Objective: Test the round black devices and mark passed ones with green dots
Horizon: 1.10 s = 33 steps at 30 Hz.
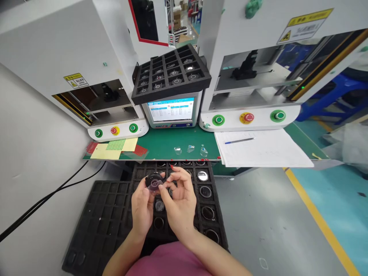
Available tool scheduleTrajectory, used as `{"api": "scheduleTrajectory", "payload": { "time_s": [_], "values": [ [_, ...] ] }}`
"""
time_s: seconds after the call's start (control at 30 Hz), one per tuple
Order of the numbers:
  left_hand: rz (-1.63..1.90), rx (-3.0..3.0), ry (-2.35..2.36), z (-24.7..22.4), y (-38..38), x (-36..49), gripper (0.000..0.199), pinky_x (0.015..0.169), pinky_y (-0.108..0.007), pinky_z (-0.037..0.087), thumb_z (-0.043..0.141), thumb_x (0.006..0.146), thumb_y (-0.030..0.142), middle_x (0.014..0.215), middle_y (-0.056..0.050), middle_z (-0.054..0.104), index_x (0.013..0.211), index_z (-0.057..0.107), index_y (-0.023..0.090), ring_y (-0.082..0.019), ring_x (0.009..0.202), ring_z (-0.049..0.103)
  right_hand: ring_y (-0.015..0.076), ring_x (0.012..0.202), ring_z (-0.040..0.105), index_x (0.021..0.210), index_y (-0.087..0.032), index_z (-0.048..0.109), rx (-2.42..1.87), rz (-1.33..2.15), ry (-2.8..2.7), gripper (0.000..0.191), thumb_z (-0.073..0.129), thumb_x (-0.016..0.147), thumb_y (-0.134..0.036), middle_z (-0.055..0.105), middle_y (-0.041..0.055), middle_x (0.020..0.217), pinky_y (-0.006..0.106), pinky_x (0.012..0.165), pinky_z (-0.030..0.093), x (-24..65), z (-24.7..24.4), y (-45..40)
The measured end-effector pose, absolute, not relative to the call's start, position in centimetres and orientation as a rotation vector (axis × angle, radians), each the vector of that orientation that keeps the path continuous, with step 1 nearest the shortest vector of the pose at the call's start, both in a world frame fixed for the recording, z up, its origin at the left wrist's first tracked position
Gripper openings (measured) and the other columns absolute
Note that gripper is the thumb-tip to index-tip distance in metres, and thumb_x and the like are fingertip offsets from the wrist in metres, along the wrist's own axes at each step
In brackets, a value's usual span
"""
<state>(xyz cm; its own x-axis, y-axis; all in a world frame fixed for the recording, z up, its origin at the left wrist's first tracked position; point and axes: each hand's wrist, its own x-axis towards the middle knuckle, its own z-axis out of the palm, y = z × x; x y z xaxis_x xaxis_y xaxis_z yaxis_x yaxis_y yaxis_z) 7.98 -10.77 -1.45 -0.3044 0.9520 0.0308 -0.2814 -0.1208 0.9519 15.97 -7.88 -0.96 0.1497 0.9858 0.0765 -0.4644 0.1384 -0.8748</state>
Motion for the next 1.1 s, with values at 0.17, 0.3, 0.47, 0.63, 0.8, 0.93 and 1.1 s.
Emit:
{"api": "scheduleTrajectory", "payload": {
  "time_s": [0.17,0.3,0.47,0.63,0.8,0.93,1.1],
  "values": [
    [1.579,0.872,1.275,-1.3,-10.6,8.0,0.031,0.085,-0.032,0.056,0.061,0.087,0.04,0.112,-0.013,0.071,0.107,0.067,0.017,-0.024,0.102,0.068,0.0091,0.075,0.056,0.089,-0.024,0.057,-0.868,1.217,-0.788,0.025,0.072,0.071,-0.013,0.051,0.0036,0.108,0.028,0.07,0.057,15.9,-1.1,-7.7],
    [1.56,0.857,1.39,-1.2,-10.4,8.2,0.034,0.081,-0.031,0.057,0.059,0.087,0.043,0.107,-0.013,0.073,0.104,0.067,0.015,-0.024,0.097,0.07,0.0084,0.072,0.055,0.089,-0.024,0.055,-0.883,1.236,-0.791,0.025,0.071,0.073,-0.015,0.05,0.0038,0.11,0.027,0.068,0.055,15.7,-1.3,-7.8],
    [1.526,0.858,1.401,-1.0,-10.2,8.1,0.036,0.076,-0.031,0.057,0.06,0.085,0.047,0.105,-0.014,0.073,0.1,0.064,0.015,-0.023,0.089,0.071,0.0114,0.082,0.055,0.093,-0.024,0.052,-0.997,1.08,-0.867,0.033,0.074,0.068,-0.018,0.052,0.004,0.113,0.029,0.075,0.051,15.3,-2.3,-6.9],
    [1.445,0.884,1.648,-4.5,-11.5,4.2,0.03,0.071,-0.031,0.056,0.057,0.086,0.047,0.095,-0.01,0.074,0.093,0.049,0.019,-0.017,0.07,0.07,0.0129,0.084,0.056,0.099,-0.023,0.051,-1.096,0.97,-0.792,0.033,0.071,0.073,-0.028,0.055,0.0049,0.108,0.03,0.075,0.049,17.7,-4.6,-5.2],
    [1.142,1.132,1.962,-11.8,-15.8,-0.8,0.027,0.061,-0.029,0.054,0.057,0.084,0.043,0.064,-0.004,0.068,0.079,0.055,0.017,-0.018,0.062,0.068,0.0134,0.077,0.06,0.089,-0.021,0.052,-1.192,0.959,-0.84,0.03,0.074,0.071,-0.029,0.062,0.0007,0.089,0.032,0.077,0.048,21.5,-7.8,-6.4],
    [1.052,1.3,2.069,-15.4,-19.6,-1.7,0.019,0.073,-0.034,0.056,0.058,0.083,0.035,0.084,-0.009,0.072,0.081,0.064,0.017,-0.021,0.079,0.07,0.0137,0.073,0.061,0.083,-0.02,0.054,-1.269,0.986,-0.792,0.029,0.077,0.068,-0.029,0.063,-0.0019,0.075,0.032,0.075,0.048,22.8,-9.5,-8.3],
    [0.883,1.643,2.087,-16.7,-23.1,-1.4,0.013,0.09,-0.043,0.049,0.059,0.081,0.022,0.086,-0.006,0.073,0.081,0.072,0.023,-0.024,0.094,0.067,0.0141,0.07,0.062,0.081,-0.02,0.054,-1.297,1.0,-0.762,0.031,0.079,0.065,-0.029,0.065,-0.0016,0.072,0.033,0.074,0.049,23.2,-9.8,-9.2]
  ]
}}
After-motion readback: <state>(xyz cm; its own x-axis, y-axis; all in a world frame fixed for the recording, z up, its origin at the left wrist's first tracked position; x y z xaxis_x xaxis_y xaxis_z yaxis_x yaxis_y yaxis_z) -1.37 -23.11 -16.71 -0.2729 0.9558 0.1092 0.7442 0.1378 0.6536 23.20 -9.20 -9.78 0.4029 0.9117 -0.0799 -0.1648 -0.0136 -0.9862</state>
